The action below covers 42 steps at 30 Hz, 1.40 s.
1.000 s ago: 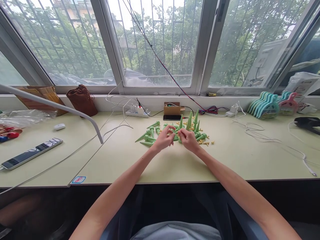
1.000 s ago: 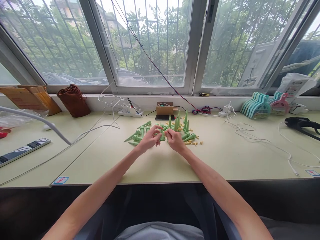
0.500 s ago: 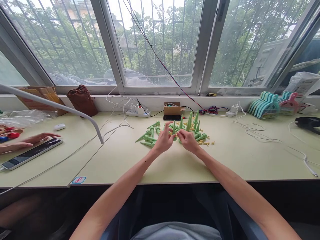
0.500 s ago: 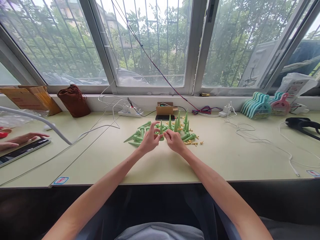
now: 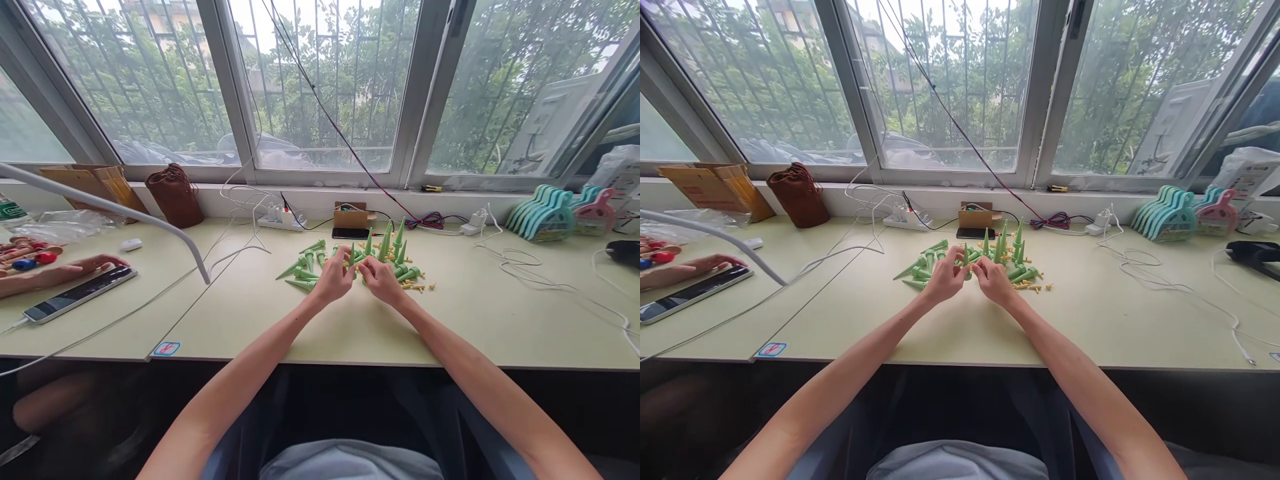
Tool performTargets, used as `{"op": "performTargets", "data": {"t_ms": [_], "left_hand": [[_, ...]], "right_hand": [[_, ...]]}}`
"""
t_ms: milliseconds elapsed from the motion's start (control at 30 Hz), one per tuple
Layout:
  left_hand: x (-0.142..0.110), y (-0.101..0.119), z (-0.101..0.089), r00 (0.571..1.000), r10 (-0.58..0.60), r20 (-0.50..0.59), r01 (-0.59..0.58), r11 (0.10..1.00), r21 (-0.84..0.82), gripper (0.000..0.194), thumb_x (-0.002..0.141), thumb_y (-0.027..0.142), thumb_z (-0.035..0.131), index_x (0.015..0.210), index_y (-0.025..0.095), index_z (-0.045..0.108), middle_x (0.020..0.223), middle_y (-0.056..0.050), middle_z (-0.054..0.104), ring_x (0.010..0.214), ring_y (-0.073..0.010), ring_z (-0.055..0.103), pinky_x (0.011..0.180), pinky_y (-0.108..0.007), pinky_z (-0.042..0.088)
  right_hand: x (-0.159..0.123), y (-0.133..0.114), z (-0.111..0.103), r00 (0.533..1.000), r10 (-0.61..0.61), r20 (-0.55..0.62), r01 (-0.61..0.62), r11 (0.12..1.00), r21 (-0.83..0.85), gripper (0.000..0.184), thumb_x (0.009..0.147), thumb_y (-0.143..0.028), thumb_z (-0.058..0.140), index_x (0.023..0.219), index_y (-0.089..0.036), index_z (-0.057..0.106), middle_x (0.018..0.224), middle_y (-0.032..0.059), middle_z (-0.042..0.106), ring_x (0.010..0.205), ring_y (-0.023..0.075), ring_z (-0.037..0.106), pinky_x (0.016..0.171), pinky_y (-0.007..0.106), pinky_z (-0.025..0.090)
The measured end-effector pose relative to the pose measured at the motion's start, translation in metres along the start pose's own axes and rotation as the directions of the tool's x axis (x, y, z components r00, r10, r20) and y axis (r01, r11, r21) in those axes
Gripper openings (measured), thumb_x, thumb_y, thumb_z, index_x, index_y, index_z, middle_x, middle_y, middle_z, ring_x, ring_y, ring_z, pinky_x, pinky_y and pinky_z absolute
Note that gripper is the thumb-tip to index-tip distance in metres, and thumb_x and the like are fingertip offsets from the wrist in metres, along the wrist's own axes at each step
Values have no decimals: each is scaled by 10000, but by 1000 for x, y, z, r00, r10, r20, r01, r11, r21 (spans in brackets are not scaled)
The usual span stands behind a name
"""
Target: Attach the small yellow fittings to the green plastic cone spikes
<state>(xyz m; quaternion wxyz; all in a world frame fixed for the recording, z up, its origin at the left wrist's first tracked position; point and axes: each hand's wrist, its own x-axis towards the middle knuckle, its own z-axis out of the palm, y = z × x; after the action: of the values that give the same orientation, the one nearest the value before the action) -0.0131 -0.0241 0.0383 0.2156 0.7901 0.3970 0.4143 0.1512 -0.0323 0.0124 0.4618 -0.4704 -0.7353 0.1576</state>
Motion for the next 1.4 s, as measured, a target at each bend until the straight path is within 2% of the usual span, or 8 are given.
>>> {"op": "performTargets", "data": {"t_ms": [133,433,600,733,900,1033,1233,1400], "left_hand": [[-1,0,0,999,14,41,-11,998,-64,154,903,288,487,1004,218,394,915,-10,571,459,-59,437,542,-234,365],[-2,5,-2,996,33,86,-23,993,-115,272,972,493,364,928,226,393,590,64,467,485,-119,473,549,-248,380],[0,10,-4,999,-9,-35,5,993,-116,367,1004,471,254,828,208,440,674,15,531,536,-115,489,598,-262,404],[4,8,-6,986,-109,-127,98,991,-87,344,992,453,318,824,210,493,667,2,548,567,-131,492,590,-267,387],[7,4,-6,926,-362,108,376,866,-328,336,957,518,371,874,216,493,468,47,486,383,-105,365,435,-230,296],[7,5,-6,854,-412,318,520,693,-499,358,925,566,419,926,210,457,490,43,525,335,-73,295,374,-206,249],[8,1,-6,812,-407,418,582,618,-529,377,891,570,512,902,206,418,593,13,589,385,-71,415,420,-218,380],[8,-2,-5,830,-382,408,556,631,-540,395,879,579,537,914,197,444,664,-14,621,412,-72,465,457,-237,427]], "right_hand": [[0,1,1,1000,-8,6,8,1000,-11,295,939,-402,409,708,-219,411,570,-27,470,512,130,385,547,267,308],[1,4,4,999,-32,-15,31,999,-39,328,951,-384,374,670,-217,375,567,-27,437,515,123,366,541,268,285],[1,1,2,999,-15,-50,15,1000,3,354,952,-425,401,667,-216,392,549,-28,439,503,122,368,534,265,302],[1,-1,1,996,14,-92,-11,999,30,352,950,-452,422,688,-216,416,540,-28,451,496,126,380,528,264,311],[2,-2,-2,994,28,-108,-22,998,57,358,957,-483,412,722,-216,446,538,-28,463,495,128,395,526,259,323],[1,-4,-3,994,7,-105,0,997,71,351,963,-479,408,736,-215,451,549,-31,458,497,123,393,530,254,325],[0,-4,-4,996,-20,-91,26,997,67,337,958,-460,425,737,-208,460,565,-35,460,505,113,383,548,247,335],[1,-2,-3,997,-8,-73,13,998,68,337,957,-467,418,744,-209,464,563,-33,462,509,118,393,540,247,332]]}}
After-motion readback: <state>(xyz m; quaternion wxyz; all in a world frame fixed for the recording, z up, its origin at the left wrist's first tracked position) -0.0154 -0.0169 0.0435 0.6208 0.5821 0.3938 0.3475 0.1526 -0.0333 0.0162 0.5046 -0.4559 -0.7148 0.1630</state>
